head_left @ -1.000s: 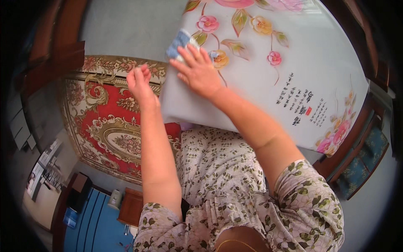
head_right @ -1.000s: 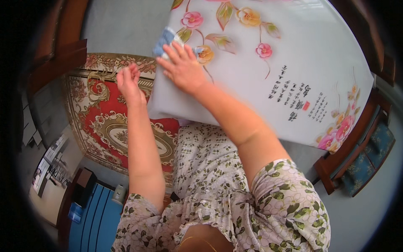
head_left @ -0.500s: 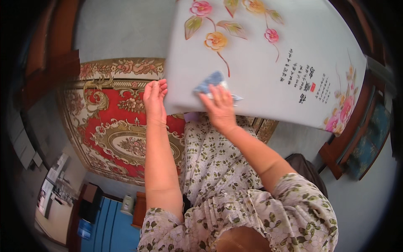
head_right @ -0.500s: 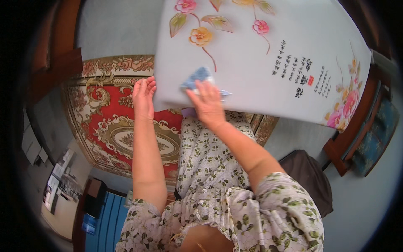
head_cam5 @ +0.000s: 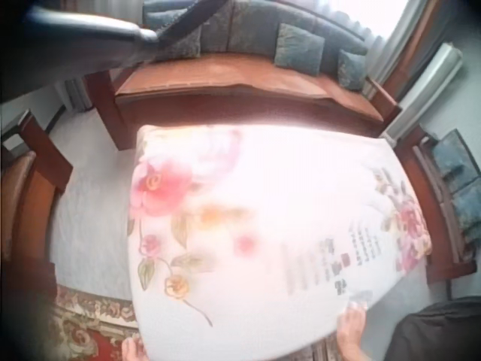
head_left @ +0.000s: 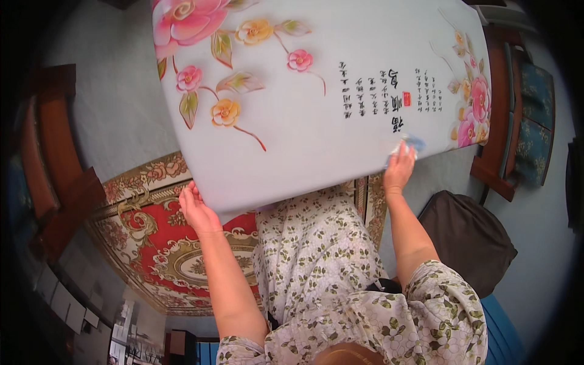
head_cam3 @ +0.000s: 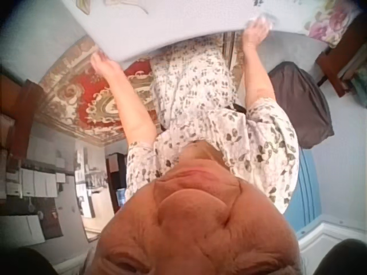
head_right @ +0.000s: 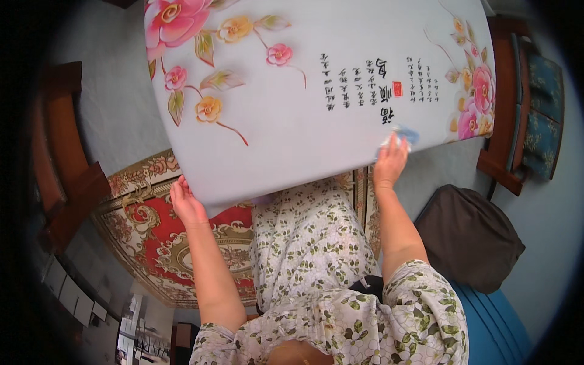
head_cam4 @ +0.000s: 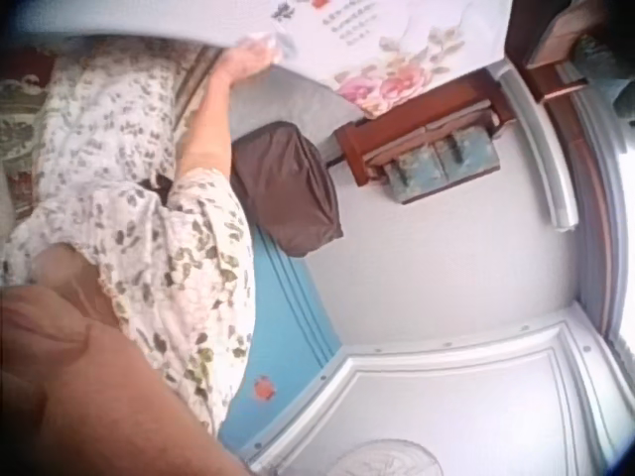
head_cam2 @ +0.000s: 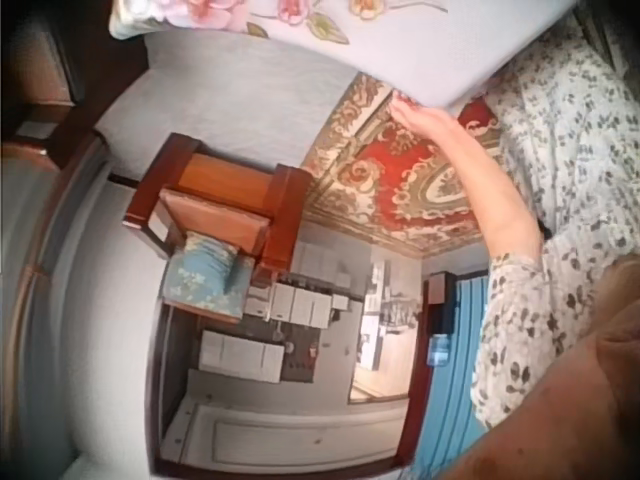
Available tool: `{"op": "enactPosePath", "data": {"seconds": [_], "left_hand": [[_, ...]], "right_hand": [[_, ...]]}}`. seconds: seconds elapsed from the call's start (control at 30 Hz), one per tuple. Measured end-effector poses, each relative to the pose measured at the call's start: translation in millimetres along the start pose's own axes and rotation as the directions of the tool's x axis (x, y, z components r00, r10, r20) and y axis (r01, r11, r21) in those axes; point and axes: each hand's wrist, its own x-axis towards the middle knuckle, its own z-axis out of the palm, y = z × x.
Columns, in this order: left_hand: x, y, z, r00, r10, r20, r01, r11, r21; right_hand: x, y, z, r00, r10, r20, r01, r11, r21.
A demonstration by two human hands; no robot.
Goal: The person wipes a large white rectangular surface with a floral pattern using a small cloth. They repeatedly wipe different sections, fold the cloth, and reposition the surface to access more area. The person continues wiping until the end of the clip.
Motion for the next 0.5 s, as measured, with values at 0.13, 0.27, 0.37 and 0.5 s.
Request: {"op": "enactPosePath", "data": {"seconds": [0.13,0.27,0.37,0.5], "left_hand": [[5.6,-4.3,-12.7,0.999,0.046,0.006,-0.046,0.998,-0.052],[4.5,1.1,-23.0,0.998,0.000,-0.066,-0.004,0.998,-0.068],[0.9,3.8,-5.6,0.996,-0.034,-0.084,0.027,0.996,-0.086],[-12.6,23.3,29.2,0.982,0.124,-0.146,-0.080,0.957,0.277]], "right_hand": [[-12.3,-121.8,0.0,0.947,-0.308,0.095,0.284,0.937,0.201],[-48.0,-322.7,-32.7,0.603,-0.789,-0.119,0.549,0.301,0.780],[-14.5,-391.7,-5.7,0.445,-0.852,-0.275,0.714,0.152,0.684],[134.6,-321.9,26.3,0.615,-0.745,-0.257,0.764,0.483,0.428]]}}
